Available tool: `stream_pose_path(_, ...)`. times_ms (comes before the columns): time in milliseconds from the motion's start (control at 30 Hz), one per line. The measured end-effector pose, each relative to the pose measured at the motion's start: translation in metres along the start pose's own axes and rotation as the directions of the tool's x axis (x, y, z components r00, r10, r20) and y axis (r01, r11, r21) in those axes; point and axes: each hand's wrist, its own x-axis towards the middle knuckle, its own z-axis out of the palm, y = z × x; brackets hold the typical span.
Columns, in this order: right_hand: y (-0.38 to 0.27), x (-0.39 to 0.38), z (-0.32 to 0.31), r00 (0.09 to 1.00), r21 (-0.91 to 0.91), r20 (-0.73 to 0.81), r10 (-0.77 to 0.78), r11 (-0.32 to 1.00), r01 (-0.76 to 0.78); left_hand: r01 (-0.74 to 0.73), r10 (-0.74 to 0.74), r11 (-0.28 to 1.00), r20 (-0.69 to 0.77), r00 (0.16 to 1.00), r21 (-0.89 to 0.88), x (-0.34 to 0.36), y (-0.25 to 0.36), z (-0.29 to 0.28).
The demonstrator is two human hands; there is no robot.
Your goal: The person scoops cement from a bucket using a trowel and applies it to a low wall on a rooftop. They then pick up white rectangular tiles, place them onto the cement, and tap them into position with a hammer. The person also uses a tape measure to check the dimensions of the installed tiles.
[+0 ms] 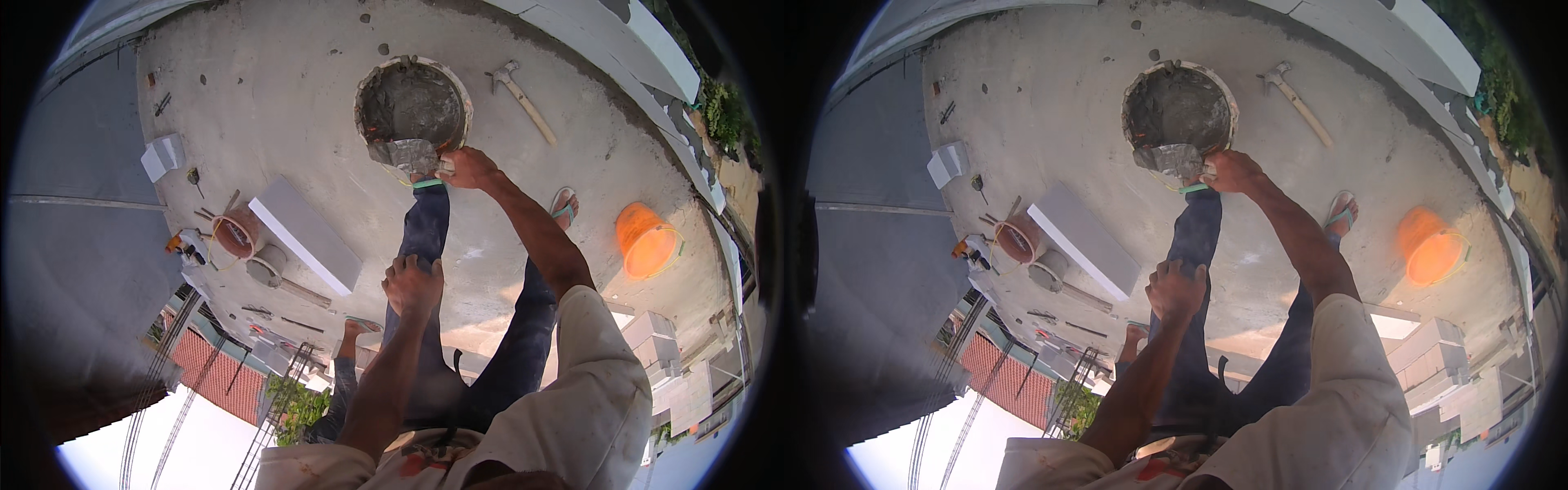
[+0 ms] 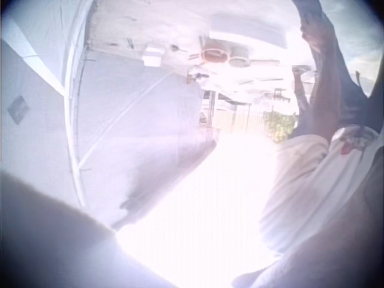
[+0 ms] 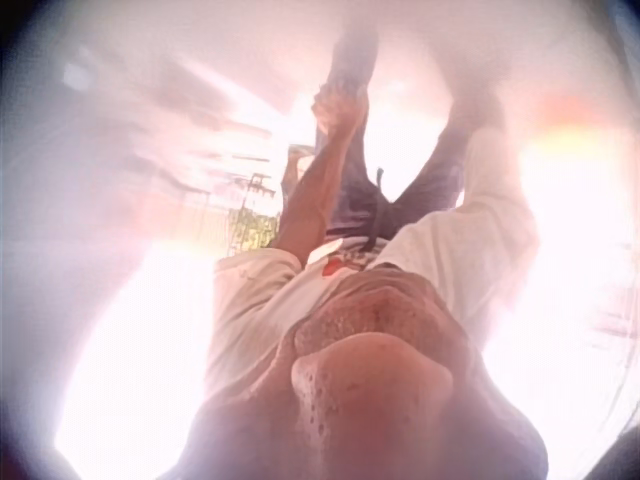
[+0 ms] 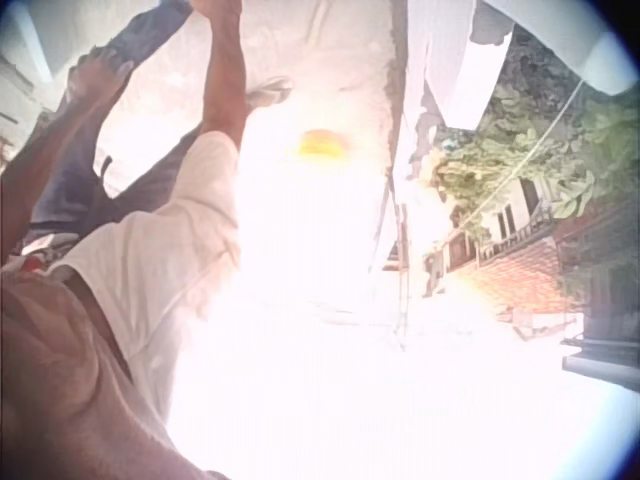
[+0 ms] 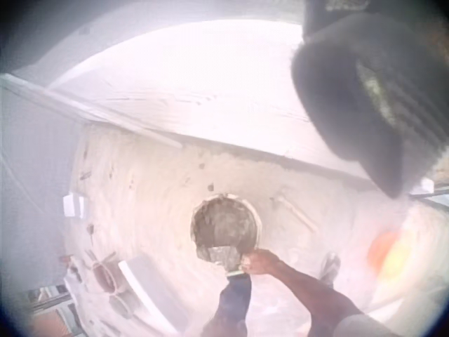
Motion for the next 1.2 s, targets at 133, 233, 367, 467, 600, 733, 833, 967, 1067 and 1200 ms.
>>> stream_pose_path(133, 0.031, -0.047, -0.011, 0.994, 0.171, -0.103, -0.020, 0.985, 0.038, 0.009, -0.009, 0.995, 0.001, 1.000, 0.096, -0.011, 0.019, 0.007)
stream_pose_path(233, 0.057, -0.089, -0.011, 0.952, 0.301, -0.305, -0.028, 0.946, 0.124, 0.012, -0.003, 0.994, -0.074, 0.997, 0.112, -0.027, 0.028, 0.019)
stream_pose_path(367, 0.108, -0.167, -0.034, 0.862, 0.535, -0.472, 0.187, 0.837, 0.111, -0.001, 0.022, 0.972, -0.087, 0.996, 0.234, -0.028, 0.044, 0.029)
stream_pose_path(467, 0.157, -0.219, -0.052, 0.689, 0.587, -0.628, 0.363, 0.802, 0.112, -0.027, 0.055, 0.953, -0.084, 0.995, 0.303, -0.038, 0.062, 0.027)
stream_pose_path(600, 0.209, -0.250, -0.083, 0.469, 0.624, -0.723, 0.507, 0.771, 0.128, -0.042, 0.096, 0.929, -0.130, 0.987, 0.367, -0.043, 0.063, 0.038)
stream_pose_path(733, 0.252, -0.262, -0.117, 0.331, 0.633, -0.754, 0.567, 0.762, 0.135, -0.047, 0.113, 0.907, -0.134, 0.985, 0.419, -0.044, 0.071, 0.043)
stream_pose_path(833, 0.272, -0.262, -0.143, 0.327, 0.661, -0.735, 0.594, 0.735, 0.149, -0.034, 0.110, 0.914, -0.165, 0.980, 0.405, -0.047, 0.074, 0.044)
stream_pose_path(967, 0.285, -0.244, -0.164, 0.281, 0.661, -0.745, 0.605, 0.726, 0.190, -0.008, 0.084, 0.885, -0.144, 0.986, 0.465, -0.048, 0.087, 0.041)
stream_pose_path(1067, 0.277, -0.220, -0.182, 0.284, 0.701, -0.703, 0.652, 0.703, 0.121, 0.014, 0.052, 0.888, -0.131, 0.990, 0.459, -0.052, 0.094, 0.042)
stream_pose_path(1200, 0.259, -0.192, -0.195, 0.268, 0.704, -0.684, 0.678, 0.710, 0.003, 0.018, 0.052, 0.876, -0.130, 0.990, 0.482, -0.059, 0.103, 0.044)
